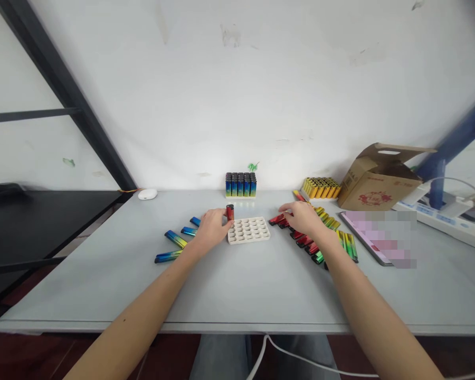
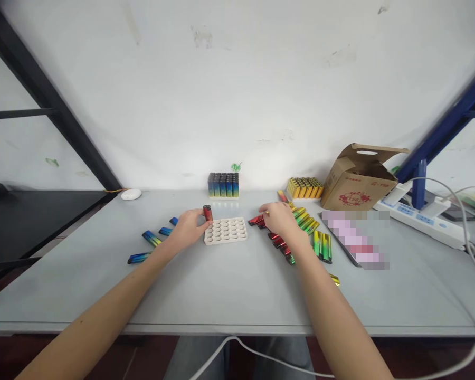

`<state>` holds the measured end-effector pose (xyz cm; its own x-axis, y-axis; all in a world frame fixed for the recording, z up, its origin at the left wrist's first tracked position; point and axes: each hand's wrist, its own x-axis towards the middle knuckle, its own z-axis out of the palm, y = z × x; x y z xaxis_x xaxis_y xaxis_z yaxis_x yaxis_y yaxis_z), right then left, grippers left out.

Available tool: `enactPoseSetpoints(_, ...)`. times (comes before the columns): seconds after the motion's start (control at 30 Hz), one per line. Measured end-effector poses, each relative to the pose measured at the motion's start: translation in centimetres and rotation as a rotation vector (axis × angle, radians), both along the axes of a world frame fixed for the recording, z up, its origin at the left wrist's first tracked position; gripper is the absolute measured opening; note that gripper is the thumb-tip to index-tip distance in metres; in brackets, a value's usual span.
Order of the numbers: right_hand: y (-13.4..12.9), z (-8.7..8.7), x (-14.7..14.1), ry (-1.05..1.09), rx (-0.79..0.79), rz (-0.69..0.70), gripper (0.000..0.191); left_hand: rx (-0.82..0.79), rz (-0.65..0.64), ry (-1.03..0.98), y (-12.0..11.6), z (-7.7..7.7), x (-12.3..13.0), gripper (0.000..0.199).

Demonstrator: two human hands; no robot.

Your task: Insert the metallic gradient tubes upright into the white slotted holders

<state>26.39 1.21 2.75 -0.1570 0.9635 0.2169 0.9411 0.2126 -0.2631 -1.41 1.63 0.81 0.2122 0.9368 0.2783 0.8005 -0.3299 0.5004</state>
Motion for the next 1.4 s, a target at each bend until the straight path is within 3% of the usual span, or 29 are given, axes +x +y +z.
enactPoseSetpoints(0.1,0.0,-0.3,-0.1,-0.039,-0.044,0.052,0.031,0.031,0.014,0.059,0.1,-0.3,0.1,0.016)
enactPoseSetpoints(0.27,0.1,-1.2,-1.7,-0.077,0.021,0.108,0.025,0.065,0.034,0.107,0.1,-0.5,0.2,0.014)
enactPoseSetpoints(0.43,0.4,-1.8,-2.2,-0.078,0.084,0.022,0.025,0.054,0.061,0.137,-0.2,-0.1,0.0,0.016)
enactPoseSetpoints(0.57,0.7,-1.6,-2.3,0.217,0.143,-0.031,0.027,0.06,0.211,0.122,-1.0,1.1,0.1,0.033)
enactPoseSetpoints(0.67,0.4,-0.9,-3.2,0.604,0.135,0.113,0.028,0.128,0.297,0.038,-2.2,2.1,0.7,0.024)
enactPoseSetpoints(0.73,-0.1,-0.3,-4.1,0.804,0.075,0.209,0.028,0.161,0.245,-0.017,-3.0,2.3,1.5,0.02)
enactPoseSetpoints(0.8,-0.8,0.3,-5.0,0.958,-0.007,0.28,0.028,0.162,0.096,-0.064,-3.6,2.0,2.3,0.018)
enactPoseSetpoints(0.9,-1.4,0.6,-5.8,1.062,-0.098,0.322,0.029,0.177,-0.03,-0.15,-4.1,0.9,3.3,0.019)
enactPoseSetpoints(1.03,-1.6,-0.1,-6.6,0.99,0.002,0.307,0.028,0.137,-0.101,-0.238,-3.9,-0.2,3.8,0.039)
enactPoseSetpoints(1.17,-2.0,-0.8,-7.4,0.857,0.168,0.308,0.023,0.052,-0.137,-0.293,-3.5,-0.1,3.6,0.051)
enactPoseSetpoints(1.27,-2.6,-0.6,-7.8,0.795,0.219,0.302,0.021,0.031,-0.149,-0.317,-3.6,0.4,3.6,0.046)
enactPoseSetpoints(1.4,-2.6,-0.4,-7.5,0.716,0.258,0.331,0.021,0.003,-0.158,-0.386,-3.9,0.7,4.0,0.024)
